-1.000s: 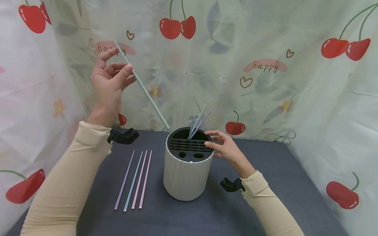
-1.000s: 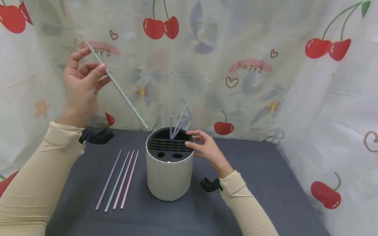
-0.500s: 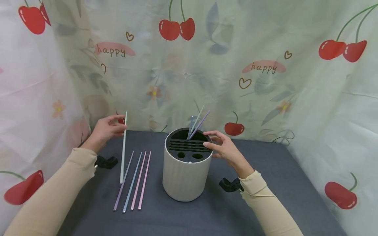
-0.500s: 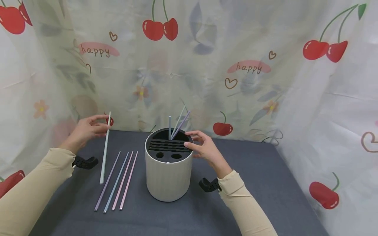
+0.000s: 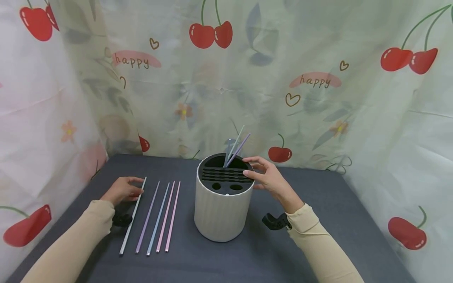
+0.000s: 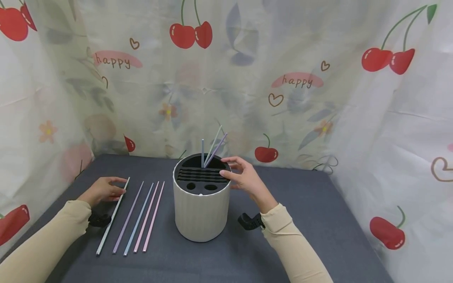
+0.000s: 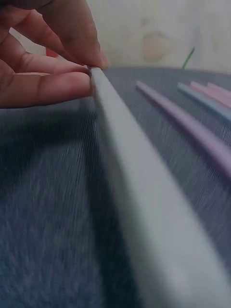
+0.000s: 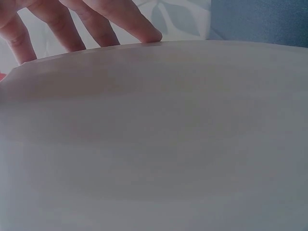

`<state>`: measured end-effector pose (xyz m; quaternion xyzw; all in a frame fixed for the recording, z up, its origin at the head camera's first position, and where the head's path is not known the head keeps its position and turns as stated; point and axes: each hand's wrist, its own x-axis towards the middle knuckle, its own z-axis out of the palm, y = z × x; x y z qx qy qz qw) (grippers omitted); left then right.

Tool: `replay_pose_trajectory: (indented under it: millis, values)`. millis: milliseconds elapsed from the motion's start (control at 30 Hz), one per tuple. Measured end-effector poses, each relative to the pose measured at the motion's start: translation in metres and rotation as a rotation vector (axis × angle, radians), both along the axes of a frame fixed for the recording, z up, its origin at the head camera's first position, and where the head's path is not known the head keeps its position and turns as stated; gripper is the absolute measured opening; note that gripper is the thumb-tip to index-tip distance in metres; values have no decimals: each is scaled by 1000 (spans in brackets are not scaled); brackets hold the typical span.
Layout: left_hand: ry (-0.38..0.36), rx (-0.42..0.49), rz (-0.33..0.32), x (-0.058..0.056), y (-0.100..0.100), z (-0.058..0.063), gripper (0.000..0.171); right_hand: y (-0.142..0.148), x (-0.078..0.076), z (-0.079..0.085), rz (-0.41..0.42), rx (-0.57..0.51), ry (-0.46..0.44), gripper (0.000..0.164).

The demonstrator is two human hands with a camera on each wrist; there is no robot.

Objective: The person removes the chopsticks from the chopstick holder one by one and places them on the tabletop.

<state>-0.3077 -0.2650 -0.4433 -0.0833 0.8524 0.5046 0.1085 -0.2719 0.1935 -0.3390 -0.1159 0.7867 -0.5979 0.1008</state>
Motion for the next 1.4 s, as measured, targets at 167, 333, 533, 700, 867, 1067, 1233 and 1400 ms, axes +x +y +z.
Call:
replay_pose_trajectory:
  millis: [167, 333, 533, 700, 867, 1067, 1233, 1400]
  values:
    - [-23, -35, 9, 0, 1, -10, 50, 0, 0, 0, 3, -1, 1, 49]
    - [-28, -44, 15, -1, 3, -13, 51, -1, 2, 2, 8, -2, -2, 49]
    - [-37, -56, 24, -2, 4, -15, 54, -1, 3, 5, 12, -7, -4, 50]
    - [-53, -58, 31, -2, 3, -15, 55, -1, 4, 6, 15, -15, -4, 50]
    - [-62, -63, 34, -2, 4, -14, 56, -2, 5, 6, 16, -19, -6, 50]
    - [-81, -43, 24, -4, 4, -13, 57, -1, 4, 6, 16, -28, -11, 50]
    - [-83, -36, 18, -2, 5, -10, 56, -1, 4, 5, 20, -36, -12, 50]
    - [-70, -41, 21, 3, 6, -8, 55, -2, 4, 5, 21, -35, -11, 50]
